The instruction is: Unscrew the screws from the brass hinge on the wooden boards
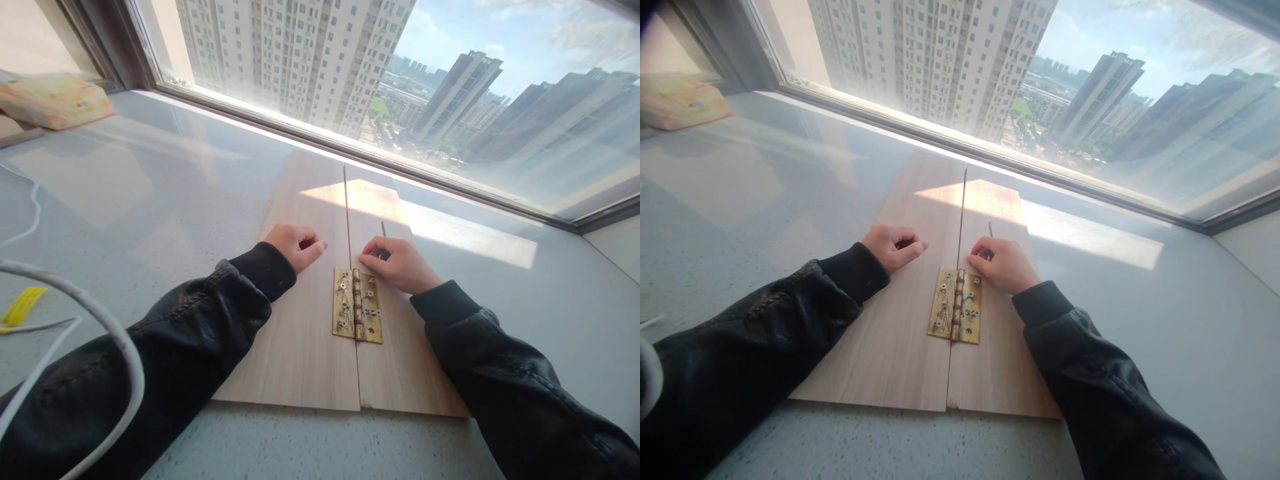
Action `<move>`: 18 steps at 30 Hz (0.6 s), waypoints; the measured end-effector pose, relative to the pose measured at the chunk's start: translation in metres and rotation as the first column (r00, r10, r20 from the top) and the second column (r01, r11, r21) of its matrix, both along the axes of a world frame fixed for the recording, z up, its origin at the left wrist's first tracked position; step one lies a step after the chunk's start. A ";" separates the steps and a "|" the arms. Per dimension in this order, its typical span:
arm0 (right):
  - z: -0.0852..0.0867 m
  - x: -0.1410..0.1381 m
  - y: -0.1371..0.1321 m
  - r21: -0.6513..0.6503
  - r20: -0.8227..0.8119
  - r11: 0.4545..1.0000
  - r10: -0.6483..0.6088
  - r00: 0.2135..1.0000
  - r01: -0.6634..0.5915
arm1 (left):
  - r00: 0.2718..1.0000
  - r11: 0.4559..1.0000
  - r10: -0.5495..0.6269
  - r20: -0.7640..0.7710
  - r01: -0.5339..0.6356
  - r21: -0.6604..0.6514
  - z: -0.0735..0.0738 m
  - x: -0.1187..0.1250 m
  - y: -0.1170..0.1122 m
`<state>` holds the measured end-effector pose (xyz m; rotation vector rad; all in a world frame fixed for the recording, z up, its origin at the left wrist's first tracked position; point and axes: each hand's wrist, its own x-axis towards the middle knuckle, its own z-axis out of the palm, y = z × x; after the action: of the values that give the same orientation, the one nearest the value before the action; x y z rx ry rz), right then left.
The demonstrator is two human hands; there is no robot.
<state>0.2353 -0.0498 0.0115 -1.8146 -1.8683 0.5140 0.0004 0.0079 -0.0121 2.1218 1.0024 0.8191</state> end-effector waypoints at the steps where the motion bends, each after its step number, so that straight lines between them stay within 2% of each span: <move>1: 0.001 0.002 -0.004 0.009 -0.004 1.000 0.005 1.000 -0.005 | 1.000 1.000 -0.003 0.002 0.003 0.000 0.000 0.000 0.000; 3: 0.005 0.006 -0.023 0.041 -0.036 0.999 -0.016 0.999 0.017 | 1.000 1.000 -0.003 0.010 0.003 0.003 0.000 0.000 0.000; 6: 0.010 0.008 -0.067 0.085 -0.139 0.993 -0.071 0.988 0.083 | 1.000 1.000 0.007 0.014 -0.007 0.006 0.000 0.000 0.000; 10: 0.004 -0.003 -0.114 0.126 -0.215 0.986 -0.077 0.974 0.106 | 1.000 1.000 0.005 0.004 -0.005 0.007 0.001 -0.001 -0.001; 12: 0.001 -0.010 -0.122 0.152 -0.216 0.986 -0.028 0.976 0.062 | 1.000 1.000 0.015 -0.002 -0.015 0.010 0.002 -0.001 -0.001; 16: 0.000 -0.017 -0.119 0.182 -0.241 0.972 0.192 0.951 -0.150 | 0.999 0.999 0.043 -0.013 -0.043 0.007 0.003 -0.001 -0.002; 18: 0.000 -0.017 -0.118 0.188 -0.274 0.964 0.236 0.932 -0.188 | 0.999 0.999 0.038 -0.019 -0.038 0.002 0.004 -0.001 -0.002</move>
<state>0.2186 -0.1674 0.0117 -1.3566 -1.8469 0.6527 -0.0004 0.0056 -0.0079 2.1214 1.0559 0.8193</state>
